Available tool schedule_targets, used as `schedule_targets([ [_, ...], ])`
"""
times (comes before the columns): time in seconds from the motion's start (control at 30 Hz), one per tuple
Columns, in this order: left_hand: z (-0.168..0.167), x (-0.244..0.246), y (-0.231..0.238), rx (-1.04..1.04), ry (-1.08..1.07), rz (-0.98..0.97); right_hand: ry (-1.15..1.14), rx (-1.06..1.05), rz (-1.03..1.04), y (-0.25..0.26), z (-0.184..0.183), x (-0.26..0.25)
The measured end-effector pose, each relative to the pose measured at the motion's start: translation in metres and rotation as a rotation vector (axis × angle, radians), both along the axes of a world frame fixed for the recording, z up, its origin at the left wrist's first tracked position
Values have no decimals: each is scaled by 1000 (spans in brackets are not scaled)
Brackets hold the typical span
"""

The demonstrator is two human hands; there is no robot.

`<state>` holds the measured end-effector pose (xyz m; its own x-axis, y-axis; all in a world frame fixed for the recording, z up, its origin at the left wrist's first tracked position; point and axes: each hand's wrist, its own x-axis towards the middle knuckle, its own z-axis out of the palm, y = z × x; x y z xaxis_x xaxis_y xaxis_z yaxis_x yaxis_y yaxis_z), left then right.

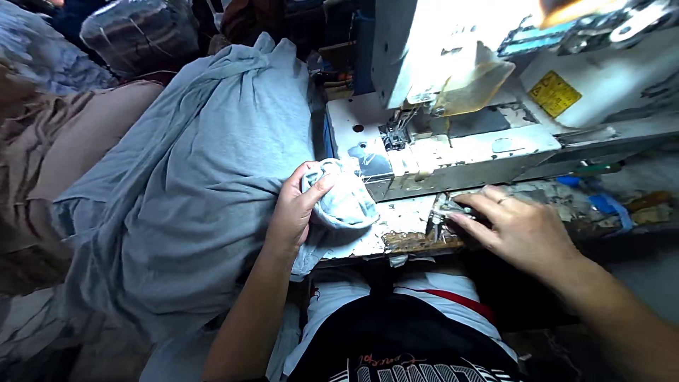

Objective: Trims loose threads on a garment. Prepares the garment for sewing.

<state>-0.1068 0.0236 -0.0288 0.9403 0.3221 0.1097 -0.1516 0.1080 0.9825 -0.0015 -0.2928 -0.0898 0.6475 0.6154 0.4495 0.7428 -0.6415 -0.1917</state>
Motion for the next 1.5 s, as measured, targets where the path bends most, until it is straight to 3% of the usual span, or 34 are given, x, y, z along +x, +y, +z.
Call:
schedule_targets([
  [0.1, 3, -4, -12, 12, -28, -32, 40, -60, -3, -6, -7, -1],
  [0.23, 0, -20, -33, -131, 4, 4, 229, 401, 186, 28, 9, -11],
  [0.3, -5, -28, -42, -186, 20, 32, 431, 626, 351, 59, 13, -12],
  [0.4, -9, -39, -47, -194, 13, 88, 811, 726, 508, 91, 16, -13],
  [0.53, -17, -51, -39, -168, -15, 127, 1411, 920, 573, 98, 22, -15],
  [0.6, -23, -54, -35, -153, -19, 113, 1552, 1015, 551, 96, 26, -18],
  [0.97, -39, -52, -20, -124, 3, 67, 1230, 1038, 515, 104, 18, -14],
  [1.23, -25, -36, -32, 265, -31, -46, 1090, 989, 514, 96, 19, -16],
  [1.4, -27, -30, -38, 304, -43, -29, 426, 678, 270, 82, 22, -36],
  [1.43, -27, -30, -39, 303, -38, -22, 352, 668, 271, 78, 23, -45],
  [1.5, -27, -30, -41, 297, -30, -11, 459, 704, 343, 70, 23, -63],
])
